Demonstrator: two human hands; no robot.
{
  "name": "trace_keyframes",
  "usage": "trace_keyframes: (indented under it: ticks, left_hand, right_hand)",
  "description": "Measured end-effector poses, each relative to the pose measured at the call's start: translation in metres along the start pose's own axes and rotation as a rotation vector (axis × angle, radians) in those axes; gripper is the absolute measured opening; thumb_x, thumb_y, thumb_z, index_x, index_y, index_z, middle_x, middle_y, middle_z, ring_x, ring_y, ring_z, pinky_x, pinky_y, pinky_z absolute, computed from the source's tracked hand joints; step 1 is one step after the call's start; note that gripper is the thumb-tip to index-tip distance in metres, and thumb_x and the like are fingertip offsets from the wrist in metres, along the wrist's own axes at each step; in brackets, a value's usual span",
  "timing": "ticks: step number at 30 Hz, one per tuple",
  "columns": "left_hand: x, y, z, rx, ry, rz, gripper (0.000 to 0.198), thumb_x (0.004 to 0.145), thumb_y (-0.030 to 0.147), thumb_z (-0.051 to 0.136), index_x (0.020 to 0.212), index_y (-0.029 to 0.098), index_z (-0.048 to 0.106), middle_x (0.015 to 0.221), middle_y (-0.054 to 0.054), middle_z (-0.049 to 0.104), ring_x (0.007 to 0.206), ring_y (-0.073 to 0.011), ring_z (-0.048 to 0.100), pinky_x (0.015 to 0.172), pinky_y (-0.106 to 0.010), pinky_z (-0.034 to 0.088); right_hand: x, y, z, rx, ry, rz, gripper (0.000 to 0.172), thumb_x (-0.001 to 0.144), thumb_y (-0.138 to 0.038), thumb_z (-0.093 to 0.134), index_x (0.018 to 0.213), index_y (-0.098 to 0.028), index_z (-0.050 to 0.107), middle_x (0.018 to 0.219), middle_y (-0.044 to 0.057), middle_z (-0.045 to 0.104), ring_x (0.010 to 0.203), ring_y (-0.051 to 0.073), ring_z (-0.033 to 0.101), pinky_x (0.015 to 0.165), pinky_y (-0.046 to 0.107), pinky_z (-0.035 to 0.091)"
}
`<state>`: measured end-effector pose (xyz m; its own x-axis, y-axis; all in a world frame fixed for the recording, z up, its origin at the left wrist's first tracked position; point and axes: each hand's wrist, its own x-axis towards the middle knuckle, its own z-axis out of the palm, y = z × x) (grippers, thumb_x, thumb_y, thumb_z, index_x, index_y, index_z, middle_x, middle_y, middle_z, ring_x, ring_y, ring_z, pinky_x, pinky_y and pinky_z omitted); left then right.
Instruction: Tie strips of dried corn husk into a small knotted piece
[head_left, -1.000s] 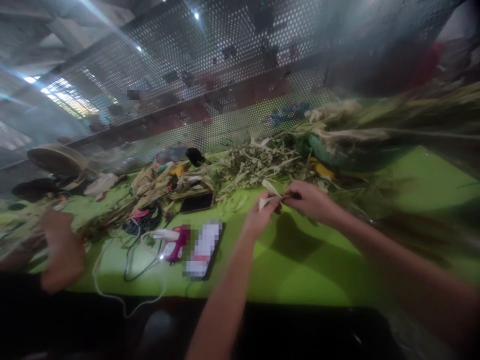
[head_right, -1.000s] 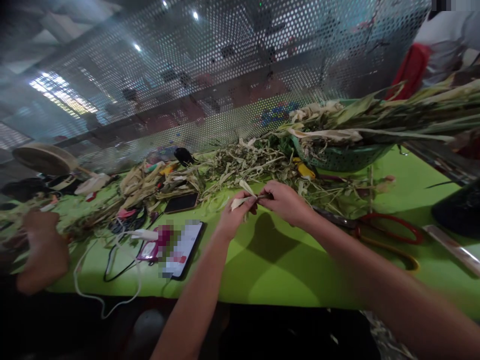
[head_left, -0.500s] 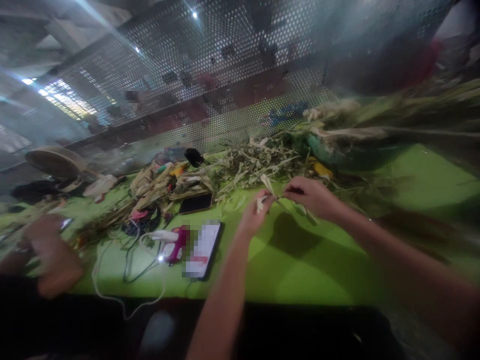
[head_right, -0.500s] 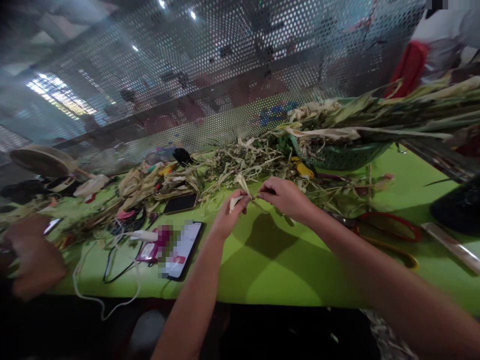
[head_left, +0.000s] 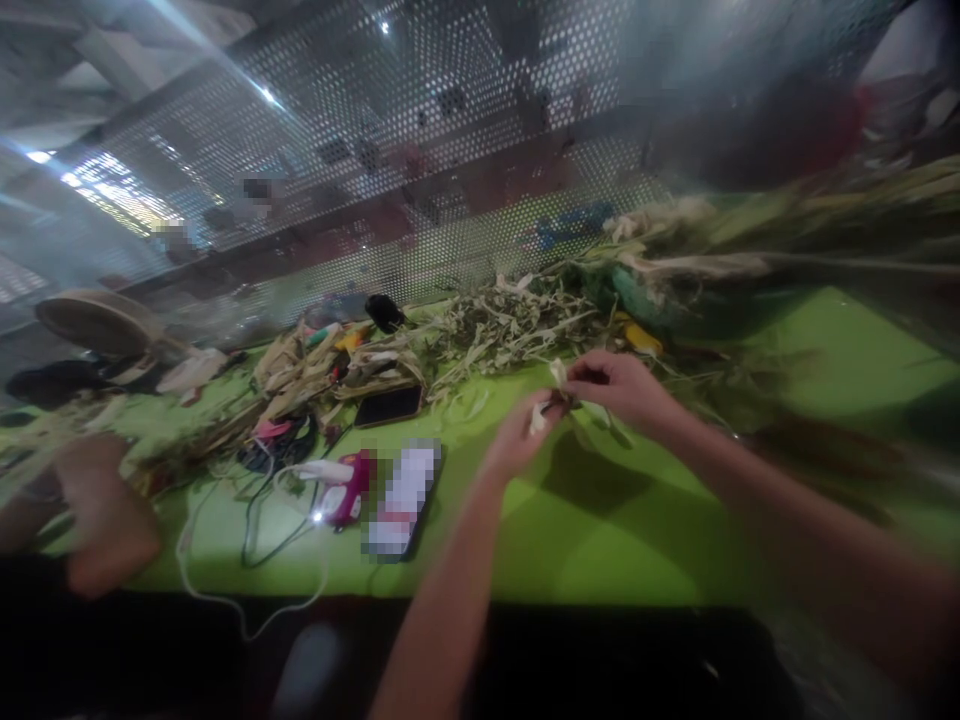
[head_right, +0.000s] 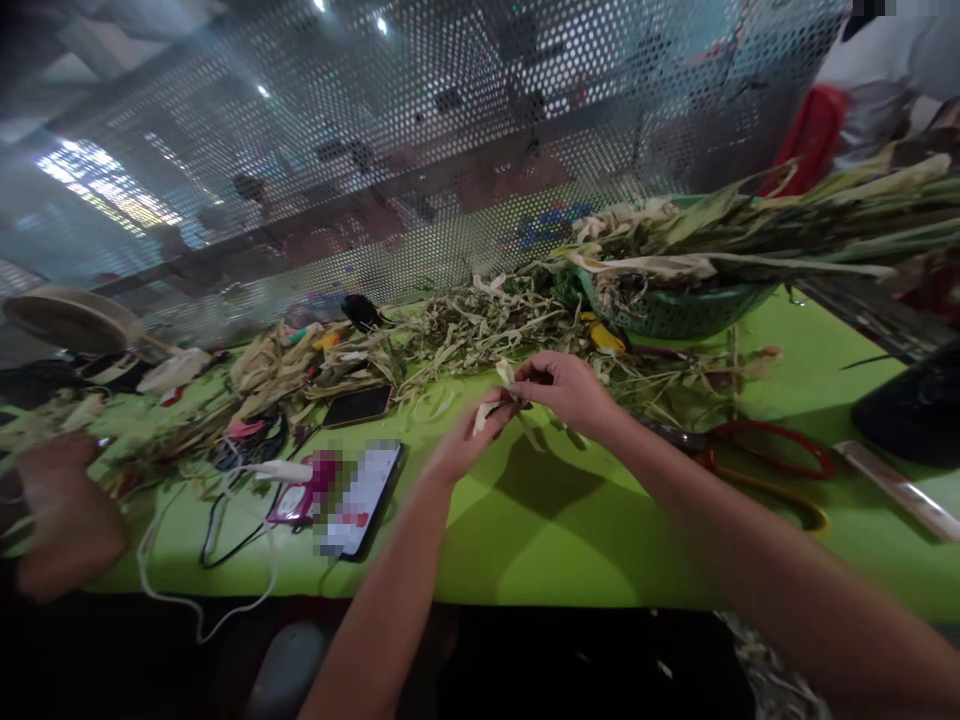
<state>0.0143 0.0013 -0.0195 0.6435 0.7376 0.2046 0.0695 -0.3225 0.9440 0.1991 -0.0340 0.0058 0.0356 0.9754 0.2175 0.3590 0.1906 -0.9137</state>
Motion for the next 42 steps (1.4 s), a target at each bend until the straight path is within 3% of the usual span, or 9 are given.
trace_keyframes:
  ticks: [3,8,14,16,22,29,32,37,42]
  left_hand:
    - [-0.001,0.006,0.002,-0.021,-0.015,-0.024,0.031,0.089,0.045,0.055,0.095,0.018,0.068,0.097,-0.007,0.070,0.093,-0.0192,0.062,0.090,-0.033,0.046]
    - [-0.004,0.014,0.005,-0.038,-0.012,-0.076,0.030,0.085,0.046,0.061,0.089,0.018,0.069,0.087,-0.006,0.068,0.085,-0.0180,0.059,0.079,-0.029,0.046]
    - [0.002,0.009,0.009,-0.193,0.265,-0.247,0.033,0.079,0.049,0.066,0.083,0.017,0.068,0.063,0.001,0.051,0.058,-0.0091,0.042,0.053,-0.023,0.032]
    - [0.004,0.007,0.008,-0.256,0.332,-0.253,0.033,0.079,0.048,0.066,0.083,0.016,0.067,0.063,0.002,0.048,0.056,-0.0075,0.039,0.051,-0.022,0.028]
    - [0.008,0.003,0.004,-0.355,0.454,-0.245,0.027,0.079,0.042,0.067,0.084,0.016,0.066,0.066,0.002,0.051,0.057,-0.0061,0.041,0.052,-0.021,0.029]
    - [0.010,-0.002,0.012,-0.490,0.476,-0.275,0.024,0.077,0.038,0.069,0.080,0.016,0.063,0.063,0.004,0.048,0.058,-0.0076,0.042,0.055,-0.022,0.032]
    - [0.008,0.001,0.010,-0.352,0.442,-0.261,0.022,0.081,0.039,0.064,0.080,0.017,0.062,0.062,0.004,0.046,0.058,-0.0092,0.040,0.055,-0.024,0.030]
    - [0.003,0.006,0.004,0.088,0.396,-0.072,0.016,0.086,0.029,0.057,0.073,0.019,0.055,0.069,0.001,0.052,0.068,-0.0128,0.045,0.066,-0.027,0.035]
    - [0.004,0.004,0.013,-0.017,0.425,-0.091,0.017,0.082,0.014,0.049,0.066,0.020,0.045,0.068,0.000,0.049,0.069,-0.0147,0.044,0.066,-0.028,0.036]
  right_hand:
    - [-0.001,-0.001,0.003,0.053,0.047,-0.013,0.019,0.074,-0.037,0.068,0.072,-0.018,0.065,0.067,0.001,0.062,0.065,0.015,0.054,0.062,0.028,0.042]
    - [-0.001,0.002,0.008,0.031,0.127,-0.048,0.018,0.074,-0.036,0.067,0.071,-0.019,0.063,0.065,0.000,0.060,0.064,0.015,0.052,0.060,0.027,0.041]
    - [-0.002,-0.005,-0.001,-0.058,0.237,-0.114,0.026,0.082,-0.036,0.065,0.102,-0.019,0.065,0.086,0.004,0.063,0.065,0.014,0.052,0.060,0.027,0.041]
    - [-0.004,-0.007,-0.002,-0.104,0.291,-0.127,0.025,0.083,-0.037,0.066,0.100,-0.019,0.064,0.085,0.004,0.061,0.063,0.013,0.050,0.057,0.027,0.039]
    - [-0.009,0.000,0.015,-0.209,0.027,-0.115,0.027,0.089,-0.043,0.059,0.078,-0.020,0.065,0.071,0.001,0.062,0.063,0.014,0.053,0.056,0.026,0.036]
    - [-0.012,0.008,0.030,-0.391,-0.087,-0.194,0.015,0.088,-0.024,0.057,0.074,-0.019,0.063,0.070,0.000,0.062,0.065,0.014,0.054,0.058,0.024,0.032]
    - [-0.013,0.007,0.031,-0.454,-0.116,-0.204,0.017,0.088,-0.024,0.057,0.074,-0.019,0.063,0.070,0.000,0.062,0.065,0.014,0.054,0.059,0.024,0.032]
    - [-0.021,-0.006,0.028,-0.454,0.039,-0.221,0.016,0.086,-0.030,0.064,0.099,-0.022,0.065,0.091,0.003,0.067,0.066,0.014,0.054,0.058,0.025,0.035]
    - [-0.029,-0.021,0.028,-0.445,-0.058,-0.366,0.043,0.082,-0.028,0.070,0.123,-0.027,0.058,0.104,0.004,0.066,0.075,0.016,0.058,0.063,0.026,0.042]
